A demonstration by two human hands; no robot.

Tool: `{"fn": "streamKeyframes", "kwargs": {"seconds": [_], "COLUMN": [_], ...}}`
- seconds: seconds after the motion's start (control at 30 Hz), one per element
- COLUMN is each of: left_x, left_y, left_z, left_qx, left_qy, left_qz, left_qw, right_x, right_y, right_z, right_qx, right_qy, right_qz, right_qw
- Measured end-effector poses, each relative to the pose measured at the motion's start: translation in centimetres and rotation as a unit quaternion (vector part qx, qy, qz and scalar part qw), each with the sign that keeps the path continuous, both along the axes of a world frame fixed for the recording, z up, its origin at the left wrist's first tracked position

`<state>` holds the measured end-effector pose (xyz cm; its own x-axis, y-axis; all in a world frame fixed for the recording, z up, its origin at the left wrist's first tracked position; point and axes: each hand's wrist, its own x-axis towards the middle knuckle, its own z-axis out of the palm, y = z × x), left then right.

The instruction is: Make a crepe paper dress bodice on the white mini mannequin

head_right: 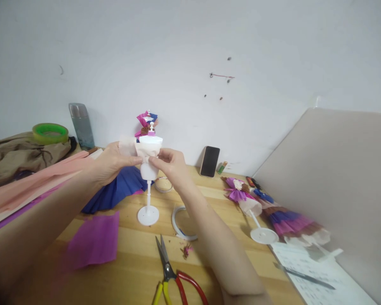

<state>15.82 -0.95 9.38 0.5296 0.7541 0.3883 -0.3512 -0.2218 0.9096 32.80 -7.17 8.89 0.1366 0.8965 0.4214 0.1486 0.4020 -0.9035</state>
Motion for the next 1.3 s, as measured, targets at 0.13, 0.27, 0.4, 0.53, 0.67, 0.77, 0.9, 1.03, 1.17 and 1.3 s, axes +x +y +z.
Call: {"fn": "streamKeyframes", "kwargs": {"seconds": [0.13,0.27,0.4,0.53,0.67,0.77,0.9,1.03,1.17,1.3], "left_x": [0.3,0.4,0.3,0.2,0.8,1.4,1.8,1.8,1.8,1.6], "left_y": [-0.2,-0.3,-0.1,0.1,-0.2,-0.6,-1.0,-1.1,-1.1,-1.0], "left_z": [-0.1,-0.2,-0.4,-0.6,-1.1,-1.7,-1.9,-1.8,-1.7,-1.6], "left_qx": [-0.028,-0.053,-0.072,-0.087,-0.093,-0.071,-0.055,-0.055,-0.071,-0.075], "left_qy": [-0.005,-0.009,0.012,0.035,0.014,-0.022,-0.047,-0.06,-0.065,-0.049], "left_qz": [0.008,0.007,-0.005,-0.033,-0.062,-0.037,-0.004,-0.001,0.003,-0.019], "left_qw": [1.0,0.999,0.997,0.995,0.994,0.997,0.997,0.997,0.995,0.996], "right_x": [-0.1,-0.4,-0.7,-0.8,-0.7,-0.8,-1.5,-1.9,-1.7,-1.3], "right_y": [-0.1,-0.2,-0.4,-0.4,-0.1,0.1,0.3,0.3,0.3,-0.1], "right_z": [0.0,0.3,0.6,0.5,0.1,-0.2,-0.4,-0.4,-0.4,-0.3], "right_qx": [-0.002,-0.013,-0.021,-0.022,-0.021,-0.013,-0.017,-0.01,-0.019,-0.002], "right_qy": [0.003,0.013,0.015,0.021,0.006,-0.011,-0.016,-0.013,-0.007,-0.006], "right_qz": [0.003,0.007,0.011,0.01,-0.006,-0.028,-0.05,-0.066,-0.063,-0.029], "right_qw": [1.0,1.0,1.0,0.999,1.0,0.999,0.998,0.998,0.998,1.0]}}
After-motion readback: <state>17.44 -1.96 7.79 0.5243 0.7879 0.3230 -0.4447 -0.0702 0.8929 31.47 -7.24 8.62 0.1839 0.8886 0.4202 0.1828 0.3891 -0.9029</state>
